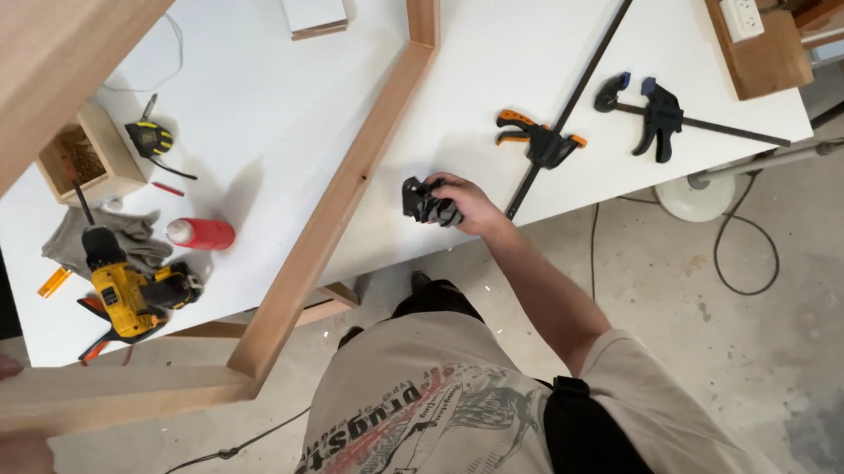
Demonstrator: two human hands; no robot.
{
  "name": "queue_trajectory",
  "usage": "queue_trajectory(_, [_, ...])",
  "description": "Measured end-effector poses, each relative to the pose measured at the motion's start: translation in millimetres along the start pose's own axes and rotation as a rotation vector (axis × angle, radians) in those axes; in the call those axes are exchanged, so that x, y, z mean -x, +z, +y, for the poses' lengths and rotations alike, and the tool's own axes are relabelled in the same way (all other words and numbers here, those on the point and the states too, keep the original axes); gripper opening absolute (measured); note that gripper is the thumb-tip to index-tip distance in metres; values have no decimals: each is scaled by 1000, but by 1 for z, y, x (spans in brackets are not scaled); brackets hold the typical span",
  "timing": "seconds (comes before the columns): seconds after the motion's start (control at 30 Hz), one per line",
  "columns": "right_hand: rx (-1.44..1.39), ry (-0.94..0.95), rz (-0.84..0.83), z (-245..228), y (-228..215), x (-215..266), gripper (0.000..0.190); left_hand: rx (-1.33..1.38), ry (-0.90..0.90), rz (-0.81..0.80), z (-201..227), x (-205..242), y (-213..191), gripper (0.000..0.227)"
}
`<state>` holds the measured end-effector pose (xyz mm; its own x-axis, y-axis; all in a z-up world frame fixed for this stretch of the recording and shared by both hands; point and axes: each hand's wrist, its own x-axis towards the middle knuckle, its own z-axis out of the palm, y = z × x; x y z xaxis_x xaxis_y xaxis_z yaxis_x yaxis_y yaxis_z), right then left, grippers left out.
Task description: The person assembles a wooden frame by joining two pieces of lumber at a right angle. They secure the joint using a clamp and a power drill to drive screws. After removing the clamp, they wipe the wood with a cloth and place the assembled frame on the floor.
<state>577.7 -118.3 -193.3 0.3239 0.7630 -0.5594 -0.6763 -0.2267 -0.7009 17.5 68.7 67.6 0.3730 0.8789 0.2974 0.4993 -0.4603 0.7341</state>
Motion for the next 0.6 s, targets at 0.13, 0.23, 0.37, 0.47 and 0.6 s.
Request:
queue_trajectory(0.13, [875,52,155,-15,36,48,27,211,258,265,23,10,26,71])
queue_trajectory(0.23, [1143,-238,122,37,-18,10,23,227,475,285,13,6,31,72])
queue_trajectory(0.37, [1465,-587,146,77,-32,6,48,227,451,266,17,7,33,64])
queue_trajectory(0.47, [1734,-618,227,87,-35,-4,82,433,468,307,37,-3,38,68])
queue_trajectory(0.6, [1638,-767,247,83,-37,-29,27,415,441,190,96,-22,29,58])
